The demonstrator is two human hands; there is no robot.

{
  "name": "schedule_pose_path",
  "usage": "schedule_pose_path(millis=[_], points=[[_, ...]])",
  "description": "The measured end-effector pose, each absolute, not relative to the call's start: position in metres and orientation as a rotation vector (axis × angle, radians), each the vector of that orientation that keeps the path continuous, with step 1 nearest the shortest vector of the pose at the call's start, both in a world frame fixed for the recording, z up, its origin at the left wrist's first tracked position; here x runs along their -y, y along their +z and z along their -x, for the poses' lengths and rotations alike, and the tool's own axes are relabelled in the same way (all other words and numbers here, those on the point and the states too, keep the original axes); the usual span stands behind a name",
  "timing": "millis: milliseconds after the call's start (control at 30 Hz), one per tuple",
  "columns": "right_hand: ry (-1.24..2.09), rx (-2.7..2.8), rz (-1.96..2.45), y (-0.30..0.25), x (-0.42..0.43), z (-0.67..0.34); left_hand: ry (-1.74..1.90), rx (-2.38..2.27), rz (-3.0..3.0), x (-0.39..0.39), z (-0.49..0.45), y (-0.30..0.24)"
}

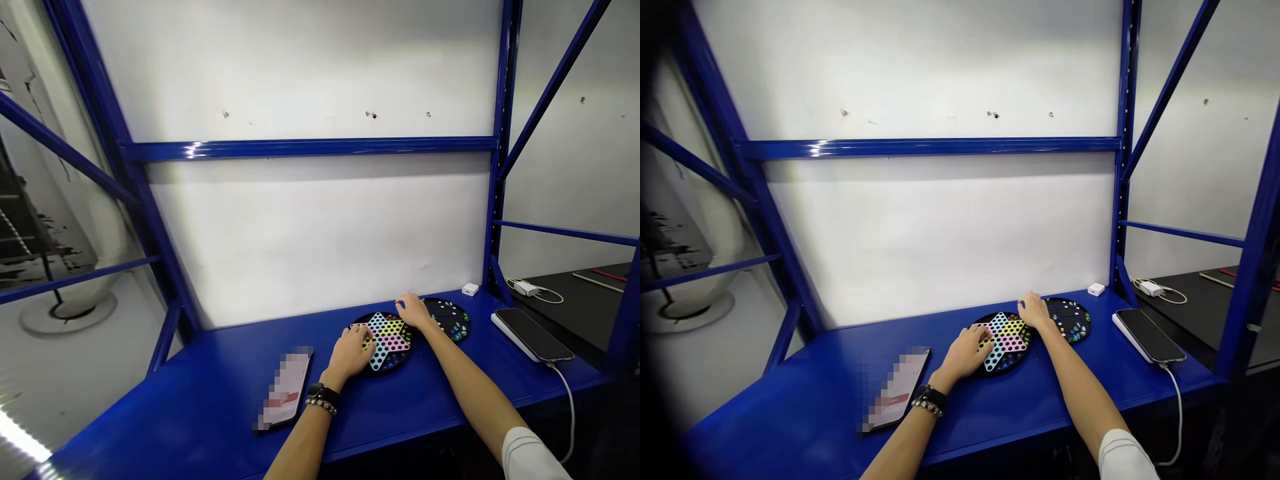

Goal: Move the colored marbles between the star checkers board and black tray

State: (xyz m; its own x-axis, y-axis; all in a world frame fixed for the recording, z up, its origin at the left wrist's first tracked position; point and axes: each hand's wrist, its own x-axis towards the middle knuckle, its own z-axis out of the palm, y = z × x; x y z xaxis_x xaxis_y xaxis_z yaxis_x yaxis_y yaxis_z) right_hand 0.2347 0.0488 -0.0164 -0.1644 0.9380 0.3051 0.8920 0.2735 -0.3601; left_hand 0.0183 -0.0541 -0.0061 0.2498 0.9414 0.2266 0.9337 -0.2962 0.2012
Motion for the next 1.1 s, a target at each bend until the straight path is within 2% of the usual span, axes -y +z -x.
schedule_pose_path(millis=[167, 333, 800, 1100], points=[[-0.01, 1.808, 1.975, -0.023, -0.06, -0.305, 0.506, -1.841, -2.435, 0.054, -0.018, -0.006], [0.115, 1.788, 2.136, -0.044, -0.068, -0.363, 0.514, -1.834, -2.44, 0.054, -0.018, -0.006], [0.38, 1.598, 2.002, -0.052, -0.075, -0.37, 0.524, -1.82, -2.426, 0.053, -0.018, -0.008], [0.746, 1.218, 1.546, -0.033, -0.076, -0.361, 0.481, -1.847, -2.444, 0.055, -0.019, -0.004]])
